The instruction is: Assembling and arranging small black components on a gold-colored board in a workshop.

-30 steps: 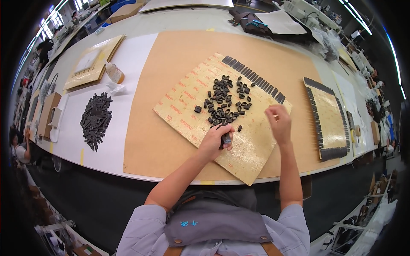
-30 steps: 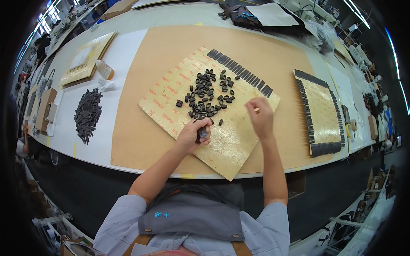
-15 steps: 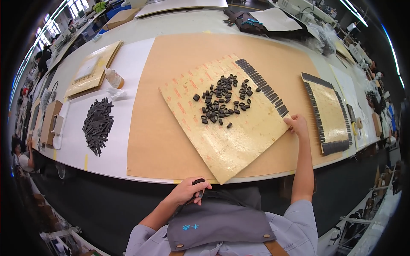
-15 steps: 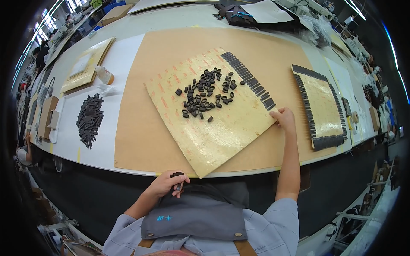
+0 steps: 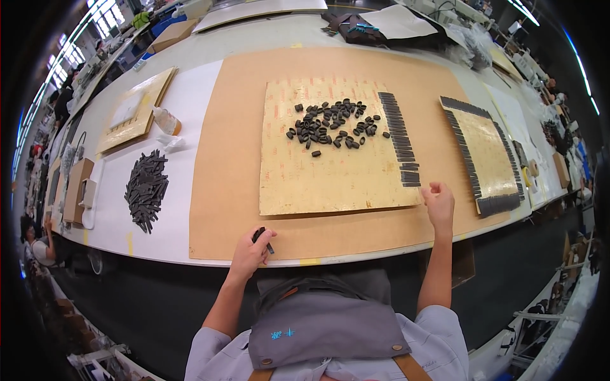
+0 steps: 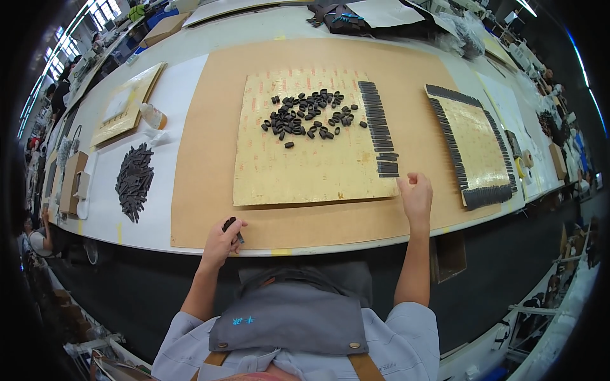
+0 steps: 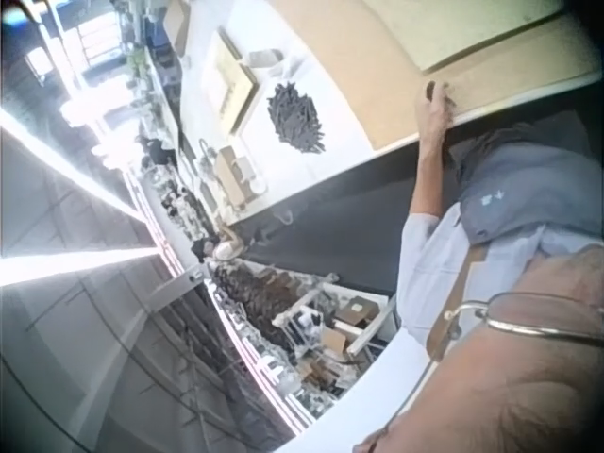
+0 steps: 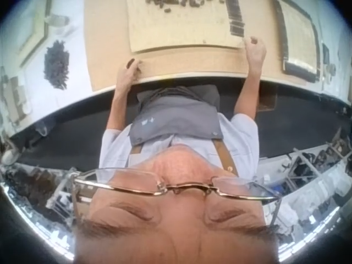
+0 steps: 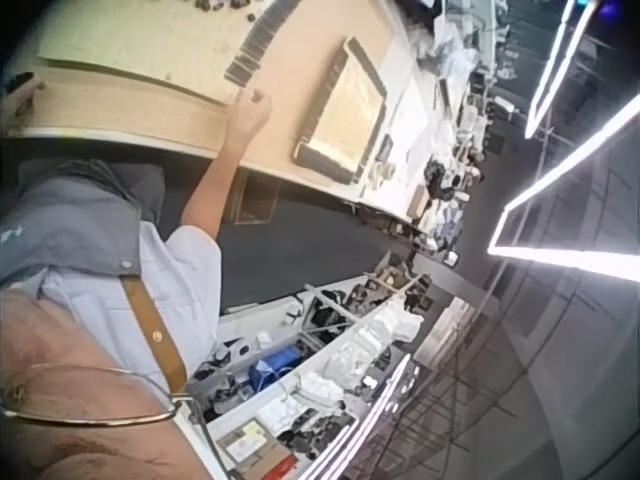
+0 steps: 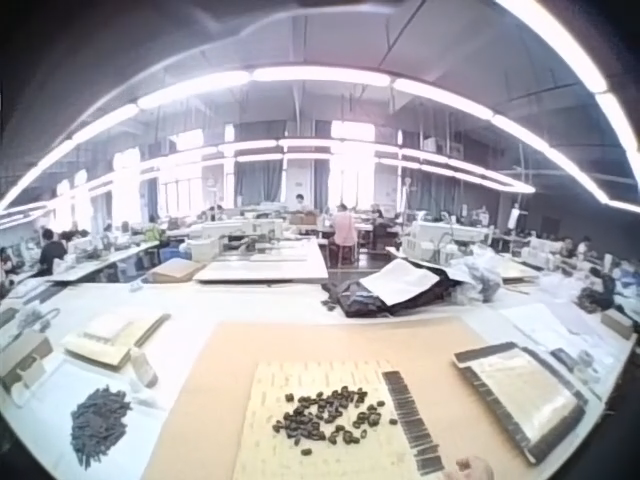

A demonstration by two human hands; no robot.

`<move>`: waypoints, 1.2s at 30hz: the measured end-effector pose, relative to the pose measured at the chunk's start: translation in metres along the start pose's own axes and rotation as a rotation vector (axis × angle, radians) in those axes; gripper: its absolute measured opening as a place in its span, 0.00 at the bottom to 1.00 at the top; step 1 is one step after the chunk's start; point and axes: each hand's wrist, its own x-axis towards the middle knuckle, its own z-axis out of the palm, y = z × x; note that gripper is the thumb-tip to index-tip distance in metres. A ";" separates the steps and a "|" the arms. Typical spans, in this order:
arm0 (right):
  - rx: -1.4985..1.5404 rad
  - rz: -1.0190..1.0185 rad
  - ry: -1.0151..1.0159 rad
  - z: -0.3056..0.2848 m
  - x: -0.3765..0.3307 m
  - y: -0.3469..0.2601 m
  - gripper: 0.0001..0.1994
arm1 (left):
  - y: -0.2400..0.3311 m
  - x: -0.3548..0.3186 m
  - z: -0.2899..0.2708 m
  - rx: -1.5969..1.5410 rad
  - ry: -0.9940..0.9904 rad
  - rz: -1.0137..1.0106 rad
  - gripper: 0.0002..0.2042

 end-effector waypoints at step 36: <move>0.436 0.355 -0.271 0.003 -0.021 0.014 0.12 | 0.025 0.054 -0.027 0.223 0.183 -0.002 0.11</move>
